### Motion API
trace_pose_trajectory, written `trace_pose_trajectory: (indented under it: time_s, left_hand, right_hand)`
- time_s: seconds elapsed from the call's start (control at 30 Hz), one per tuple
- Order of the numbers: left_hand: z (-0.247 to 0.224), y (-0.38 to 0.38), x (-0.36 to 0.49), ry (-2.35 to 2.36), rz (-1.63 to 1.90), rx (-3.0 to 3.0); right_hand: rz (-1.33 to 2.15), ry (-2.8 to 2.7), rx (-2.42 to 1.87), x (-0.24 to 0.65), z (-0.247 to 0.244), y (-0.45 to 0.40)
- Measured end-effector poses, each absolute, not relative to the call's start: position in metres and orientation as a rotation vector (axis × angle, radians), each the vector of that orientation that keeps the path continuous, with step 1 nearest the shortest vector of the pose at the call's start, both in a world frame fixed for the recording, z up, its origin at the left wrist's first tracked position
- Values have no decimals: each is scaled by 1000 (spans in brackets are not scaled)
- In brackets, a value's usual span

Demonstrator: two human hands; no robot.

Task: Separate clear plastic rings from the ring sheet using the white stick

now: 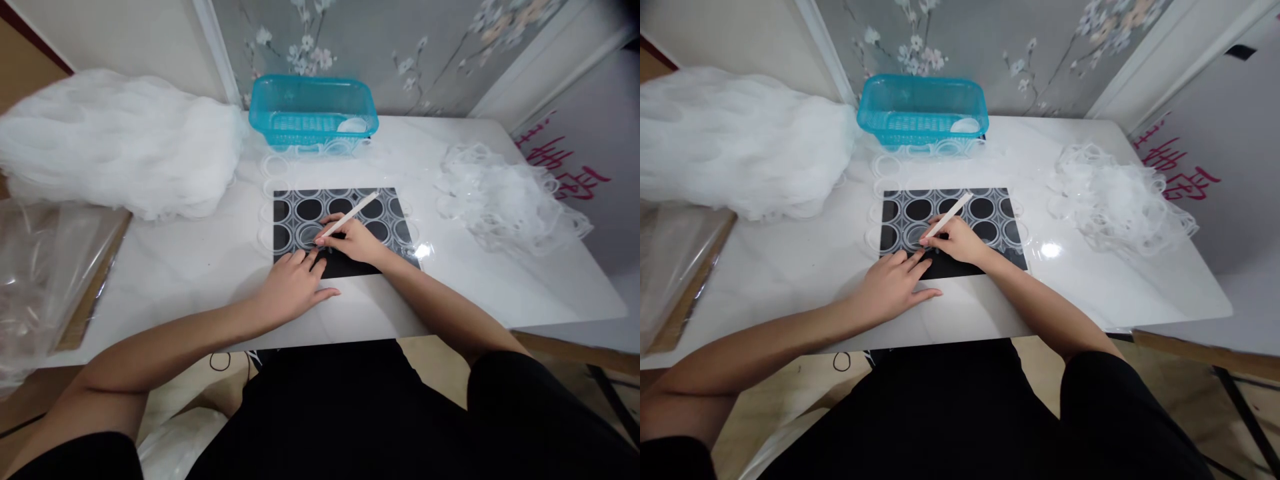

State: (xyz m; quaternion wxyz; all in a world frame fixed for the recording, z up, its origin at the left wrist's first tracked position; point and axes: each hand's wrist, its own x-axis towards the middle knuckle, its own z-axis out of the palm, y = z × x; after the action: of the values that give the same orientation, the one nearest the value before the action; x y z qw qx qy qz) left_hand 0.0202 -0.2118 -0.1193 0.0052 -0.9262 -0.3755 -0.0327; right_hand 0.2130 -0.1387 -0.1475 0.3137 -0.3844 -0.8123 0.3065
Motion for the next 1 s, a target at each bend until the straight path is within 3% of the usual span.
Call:
trace_pose_trajectory:
  time_s: [0.37,0.53,0.67,0.77,0.87,1.0]
  left_hand:
    - [-106,-195,14,-1436,-49,-3114]
    - [-108,-191,10,-1477,-41,-3159]
    - [-112,-192,9,-1395,-122,-3149]
    - [-110,-193,9,-1345,-130,-3166]
    - [-99,-189,5,-1333,-143,-3160]
    - [-87,-173,-11,-1545,-120,-2921]
  right_hand:
    - [184,-2463,-907,213,-151,-140]
    - [38,-1864,-1227,237,-105,-104]
    - [-215,-1433,-1360,297,-59,-101]
    - [-354,-1299,-1685,352,-51,-116]
    - [-327,-1164,-2151,391,-61,-130]
    - [-174,-1326,-1983,386,-78,-130]
